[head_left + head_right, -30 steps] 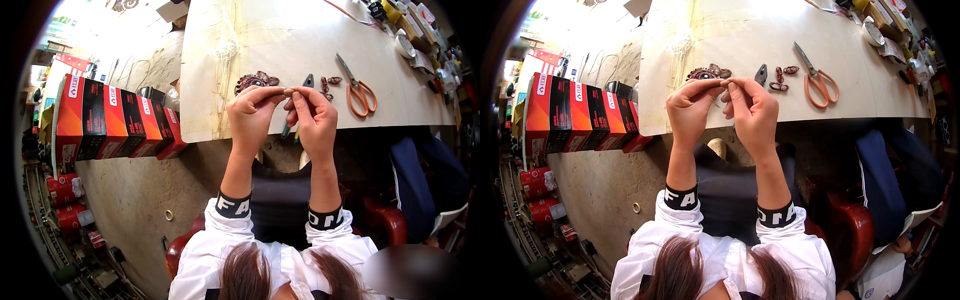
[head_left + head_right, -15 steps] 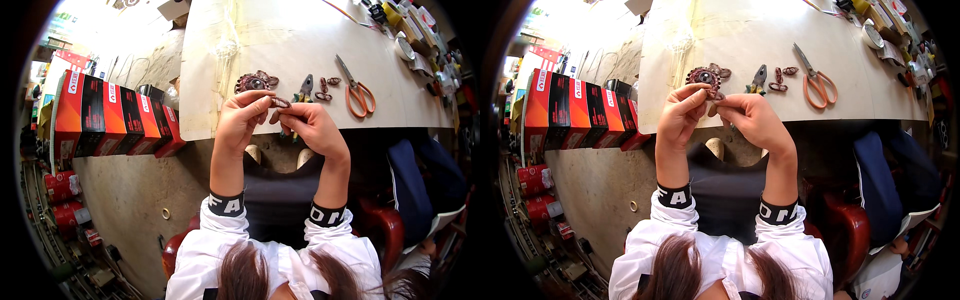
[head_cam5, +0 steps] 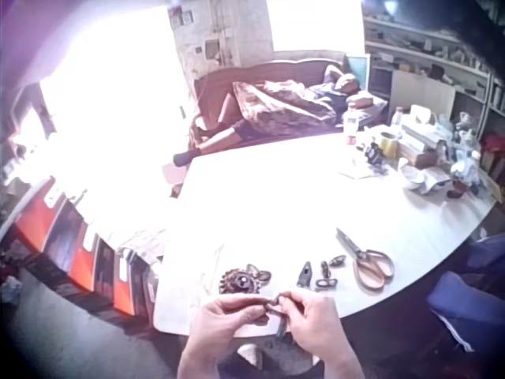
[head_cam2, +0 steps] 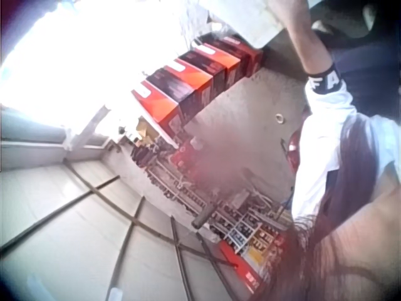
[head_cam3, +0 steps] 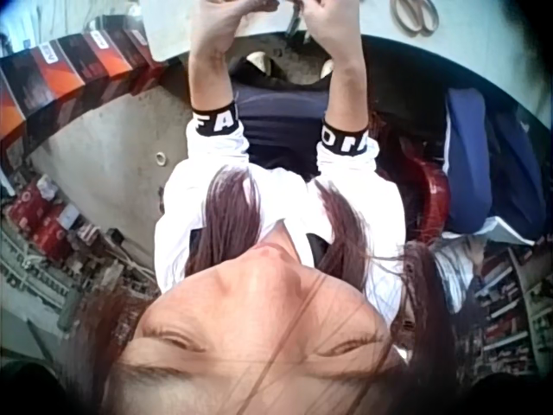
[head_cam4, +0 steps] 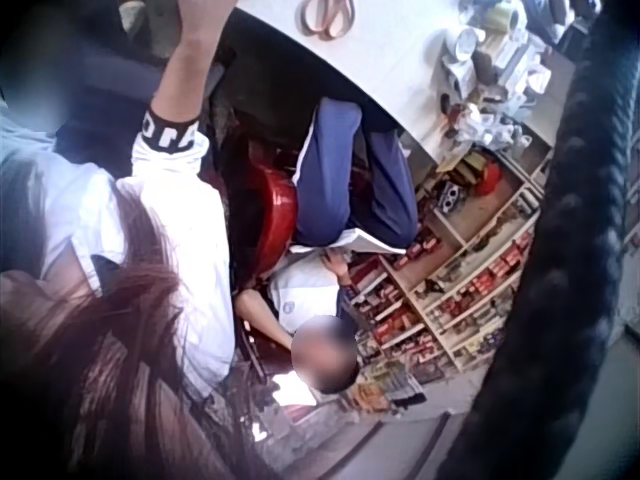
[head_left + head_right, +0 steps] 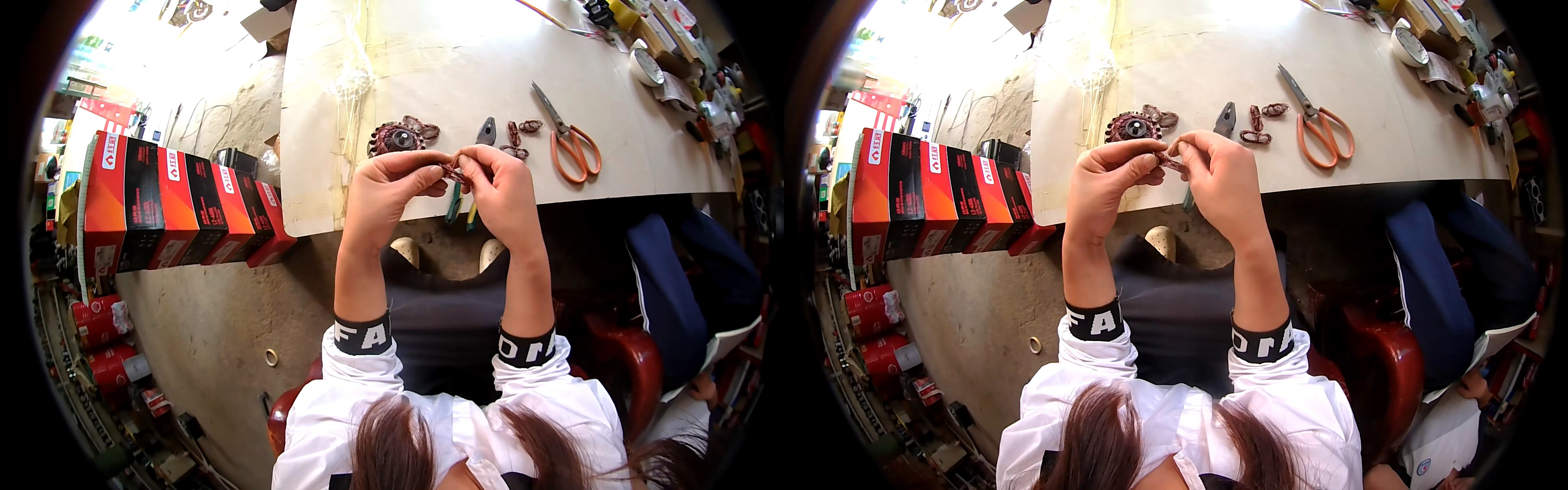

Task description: The person sits at a workbench and manipulates a motor stator, using pliers to adjust copper windings and trim excess wire. They handle the stator with both hands, rotating it to access different sections, and use pliers to pull and cut wires. The person also handles small metal rings and other components on the table.

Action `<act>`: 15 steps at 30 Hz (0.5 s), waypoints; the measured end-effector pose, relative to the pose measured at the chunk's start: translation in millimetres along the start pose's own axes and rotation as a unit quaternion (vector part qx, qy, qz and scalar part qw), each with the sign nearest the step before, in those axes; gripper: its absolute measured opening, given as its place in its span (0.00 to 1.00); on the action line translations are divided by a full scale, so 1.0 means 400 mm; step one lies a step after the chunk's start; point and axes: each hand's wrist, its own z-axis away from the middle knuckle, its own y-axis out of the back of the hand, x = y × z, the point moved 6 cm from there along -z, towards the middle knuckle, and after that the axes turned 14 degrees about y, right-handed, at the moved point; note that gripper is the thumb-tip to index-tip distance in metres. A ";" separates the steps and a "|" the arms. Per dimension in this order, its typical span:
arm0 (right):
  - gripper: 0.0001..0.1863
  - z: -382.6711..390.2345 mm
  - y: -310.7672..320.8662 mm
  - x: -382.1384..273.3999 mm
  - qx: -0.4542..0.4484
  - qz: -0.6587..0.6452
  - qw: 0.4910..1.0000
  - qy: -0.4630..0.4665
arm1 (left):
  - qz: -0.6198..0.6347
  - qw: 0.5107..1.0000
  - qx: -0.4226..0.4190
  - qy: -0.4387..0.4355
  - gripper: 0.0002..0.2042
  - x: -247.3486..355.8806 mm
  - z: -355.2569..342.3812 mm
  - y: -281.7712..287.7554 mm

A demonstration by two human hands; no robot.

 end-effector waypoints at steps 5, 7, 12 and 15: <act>0.09 -0.001 0.000 0.009 0.021 -0.061 0.997 -0.035 | 0.013 1.000 -0.019 -0.009 0.10 -0.006 -0.005 -0.006; 0.09 -0.001 0.002 0.012 0.020 -0.060 0.997 -0.037 | 0.017 1.000 -0.022 -0.006 0.10 -0.008 -0.008 -0.010; 0.09 0.004 0.009 0.026 0.032 -0.023 0.999 -0.027 | -0.015 0.999 0.004 -0.036 0.10 -0.005 -0.010 -0.026; 0.09 0.005 0.013 0.023 0.051 0.005 0.999 -0.016 | -0.043 0.996 0.031 -0.071 0.08 -0.010 -0.014 -0.032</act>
